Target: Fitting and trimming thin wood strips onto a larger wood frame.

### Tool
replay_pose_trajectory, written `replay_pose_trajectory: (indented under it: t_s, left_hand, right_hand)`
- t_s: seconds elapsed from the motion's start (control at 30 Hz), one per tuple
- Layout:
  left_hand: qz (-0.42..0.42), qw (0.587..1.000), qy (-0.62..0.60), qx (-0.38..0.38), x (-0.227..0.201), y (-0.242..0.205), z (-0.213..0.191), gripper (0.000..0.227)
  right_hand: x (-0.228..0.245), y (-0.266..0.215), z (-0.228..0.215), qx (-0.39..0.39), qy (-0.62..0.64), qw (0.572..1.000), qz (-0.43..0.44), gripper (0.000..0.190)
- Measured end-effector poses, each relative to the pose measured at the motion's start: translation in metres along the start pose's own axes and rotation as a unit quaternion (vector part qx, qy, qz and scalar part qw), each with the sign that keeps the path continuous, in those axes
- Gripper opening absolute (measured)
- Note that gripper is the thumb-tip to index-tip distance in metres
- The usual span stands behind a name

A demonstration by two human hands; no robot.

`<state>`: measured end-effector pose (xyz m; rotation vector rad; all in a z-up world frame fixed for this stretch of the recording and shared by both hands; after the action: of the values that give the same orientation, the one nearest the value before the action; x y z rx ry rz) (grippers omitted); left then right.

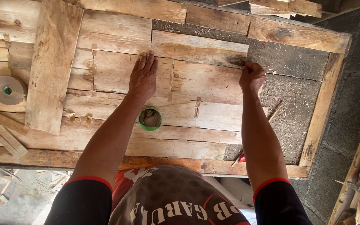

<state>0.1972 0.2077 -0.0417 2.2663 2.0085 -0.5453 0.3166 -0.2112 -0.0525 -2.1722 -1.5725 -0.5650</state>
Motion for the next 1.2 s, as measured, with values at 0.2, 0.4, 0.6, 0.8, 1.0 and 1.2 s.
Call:
replay_pose_trajectory:
  t_s: [0.2, 0.4, 0.6, 0.8, 1.0, 1.2]
  left_hand:
    - [0.001, 1.000, 0.009, -0.006, 0.000, -0.001, -0.004, 0.072]
    - [0.000, 1.000, 0.024, 0.000, -0.002, -0.003, -0.004, 0.069]
    - [0.001, 1.000, 0.008, -0.007, 0.003, 0.000, 0.004, 0.068]
    - [0.008, 0.999, -0.019, -0.032, 0.000, -0.005, -0.006, 0.071]
    - [-0.005, 0.997, -0.073, -0.034, -0.001, -0.006, -0.019, 0.080]
    - [-0.011, 0.979, -0.176, -0.097, 0.005, -0.022, -0.034, 0.083]
  right_hand:
    - [-0.002, 0.003, -0.001, 0.011, -0.027, 1.000, -0.011, 0.016]
    - [0.002, 0.002, -0.005, 0.021, -0.025, 0.999, -0.015, 0.017]
    - [0.000, 0.001, -0.003, 0.042, -0.038, 0.998, -0.022, 0.020]
    - [0.001, -0.001, -0.005, 0.068, -0.028, 0.997, 0.021, 0.026]
    - [-0.001, -0.006, -0.010, 0.075, -0.004, 0.997, 0.008, 0.028]
    - [0.007, -0.029, -0.024, -0.018, 0.038, 0.997, -0.059, 0.027]
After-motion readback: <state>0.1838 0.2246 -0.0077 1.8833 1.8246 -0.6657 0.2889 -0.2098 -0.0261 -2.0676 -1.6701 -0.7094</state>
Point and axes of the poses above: each hand's wrist, its own y-axis towards the middle knuckle, its own z-axis out of the palm, x = y × z, the point moved 3 cm from there along y, towards the middle knuckle, and after that the axes turned 7 degrees about -y, right-handed, at the moved point
